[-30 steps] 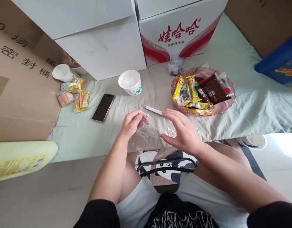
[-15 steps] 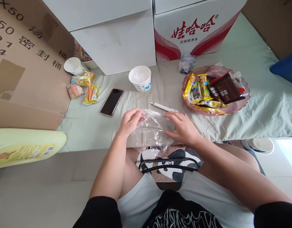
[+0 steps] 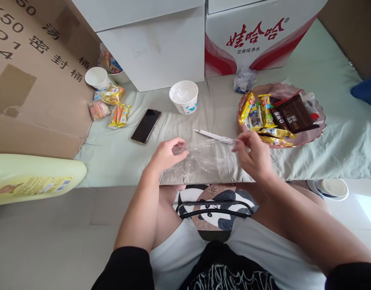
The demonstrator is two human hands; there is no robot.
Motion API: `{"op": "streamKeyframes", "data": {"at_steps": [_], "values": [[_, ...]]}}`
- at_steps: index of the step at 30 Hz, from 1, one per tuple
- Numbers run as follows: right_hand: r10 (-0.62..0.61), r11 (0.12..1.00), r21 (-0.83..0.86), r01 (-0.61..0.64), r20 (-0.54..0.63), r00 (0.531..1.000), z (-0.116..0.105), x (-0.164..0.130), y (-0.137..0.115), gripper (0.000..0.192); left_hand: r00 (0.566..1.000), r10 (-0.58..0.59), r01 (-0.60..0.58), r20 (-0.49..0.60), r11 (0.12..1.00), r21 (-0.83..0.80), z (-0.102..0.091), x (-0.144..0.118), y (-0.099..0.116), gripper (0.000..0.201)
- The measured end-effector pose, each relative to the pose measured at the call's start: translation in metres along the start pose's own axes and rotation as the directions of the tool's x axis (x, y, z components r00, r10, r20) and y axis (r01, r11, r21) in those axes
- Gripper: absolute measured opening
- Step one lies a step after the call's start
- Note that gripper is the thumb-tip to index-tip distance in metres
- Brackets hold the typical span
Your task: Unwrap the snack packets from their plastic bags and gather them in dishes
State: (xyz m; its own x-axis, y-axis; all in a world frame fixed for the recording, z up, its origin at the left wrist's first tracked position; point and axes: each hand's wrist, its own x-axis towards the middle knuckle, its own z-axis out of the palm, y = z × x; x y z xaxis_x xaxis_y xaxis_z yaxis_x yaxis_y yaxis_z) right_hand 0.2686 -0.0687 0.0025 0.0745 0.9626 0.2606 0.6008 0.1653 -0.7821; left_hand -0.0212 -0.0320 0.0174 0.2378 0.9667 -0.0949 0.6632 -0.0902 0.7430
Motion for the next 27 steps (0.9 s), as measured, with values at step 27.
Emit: {"op": "streamKeyframes", "data": {"at_steps": [27], "values": [[0.028,0.912,0.385,-0.141,0.284,0.958,-0.001,-0.003,0.007,0.031,0.947,-0.158,-0.151,-0.280,0.551,-0.821,0.003,0.017,0.004,0.052]]}}
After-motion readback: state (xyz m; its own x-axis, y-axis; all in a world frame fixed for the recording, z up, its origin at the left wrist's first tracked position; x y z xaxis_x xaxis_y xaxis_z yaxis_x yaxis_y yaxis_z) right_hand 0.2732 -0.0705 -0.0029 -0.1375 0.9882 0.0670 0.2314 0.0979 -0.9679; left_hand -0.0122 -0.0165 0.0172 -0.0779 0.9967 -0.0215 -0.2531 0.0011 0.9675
